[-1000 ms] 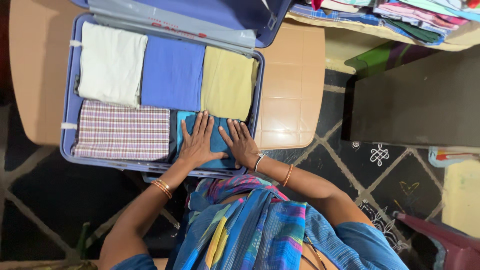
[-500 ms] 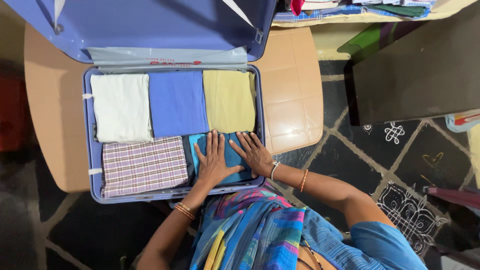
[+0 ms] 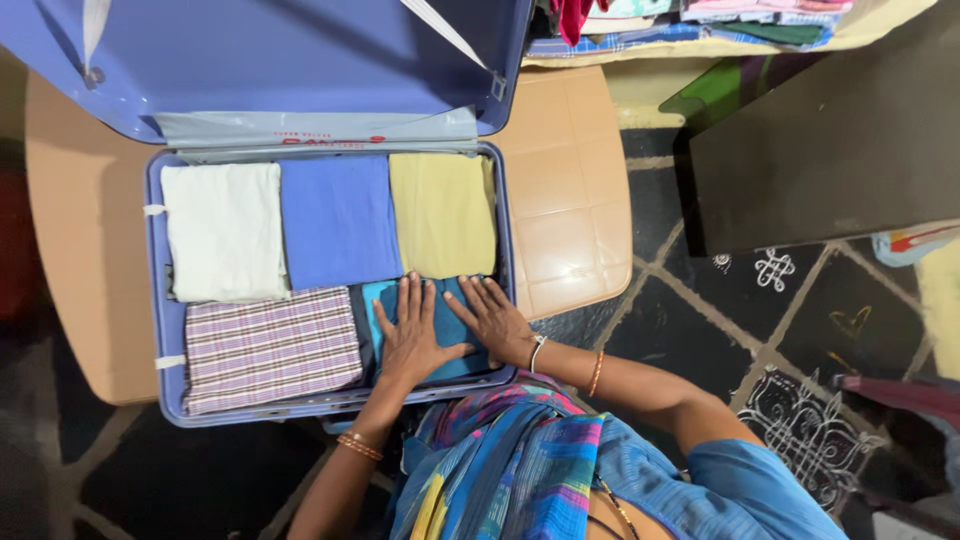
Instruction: The person packs folded clothes into a blue suitcase. They retrieve various garments from a nearby shelf, fold them, and place them neatly into the suitcase, arranging them in rows.
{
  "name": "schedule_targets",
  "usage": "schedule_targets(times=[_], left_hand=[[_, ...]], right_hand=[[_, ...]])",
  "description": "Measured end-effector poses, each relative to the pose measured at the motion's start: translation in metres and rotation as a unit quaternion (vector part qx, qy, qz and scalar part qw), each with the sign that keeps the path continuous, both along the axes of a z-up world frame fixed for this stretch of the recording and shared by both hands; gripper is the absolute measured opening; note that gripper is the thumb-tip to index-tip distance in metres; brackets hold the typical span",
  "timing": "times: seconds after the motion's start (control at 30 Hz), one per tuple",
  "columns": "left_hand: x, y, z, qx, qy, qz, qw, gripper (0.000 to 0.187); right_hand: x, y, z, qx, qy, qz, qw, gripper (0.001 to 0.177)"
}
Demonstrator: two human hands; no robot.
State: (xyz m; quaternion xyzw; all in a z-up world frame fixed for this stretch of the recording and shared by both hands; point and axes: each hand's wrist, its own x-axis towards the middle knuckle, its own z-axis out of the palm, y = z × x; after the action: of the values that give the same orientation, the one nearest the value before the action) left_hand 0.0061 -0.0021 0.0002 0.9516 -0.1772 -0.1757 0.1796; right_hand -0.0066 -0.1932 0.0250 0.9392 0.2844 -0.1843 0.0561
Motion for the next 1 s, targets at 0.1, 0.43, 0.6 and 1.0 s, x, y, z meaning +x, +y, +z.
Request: schedule_targets(times=[0.1, 0.43, 0.6, 1.0], left_hand=[[0.000, 0.001, 0.002, 0.013, 0.018, 0.000, 1.000, 0.139], [0.001, 0.010, -0.007, -0.084, -0.067, 0.020, 0.994, 0.118], [0.003, -0.003, 0.004, -0.080, -0.099, 0.145, 0.981, 0.066], [0.037, -0.103, 0.028, -0.123, -0.201, 0.241, 0.941, 0.058]], right_hand=[[0.007, -0.021, 0.000, 0.134, 0.017, 0.009, 0.991, 0.126], [0.215, -0.169, 0.084, 0.438, -0.263, -0.183, 0.840, 0.087], [0.313, -0.189, 0.089, 0.393, -0.403, -0.215, 0.798, 0.104], [0.405, -0.221, 0.078, 0.283, -0.452, -0.235, 0.813, 0.107]])
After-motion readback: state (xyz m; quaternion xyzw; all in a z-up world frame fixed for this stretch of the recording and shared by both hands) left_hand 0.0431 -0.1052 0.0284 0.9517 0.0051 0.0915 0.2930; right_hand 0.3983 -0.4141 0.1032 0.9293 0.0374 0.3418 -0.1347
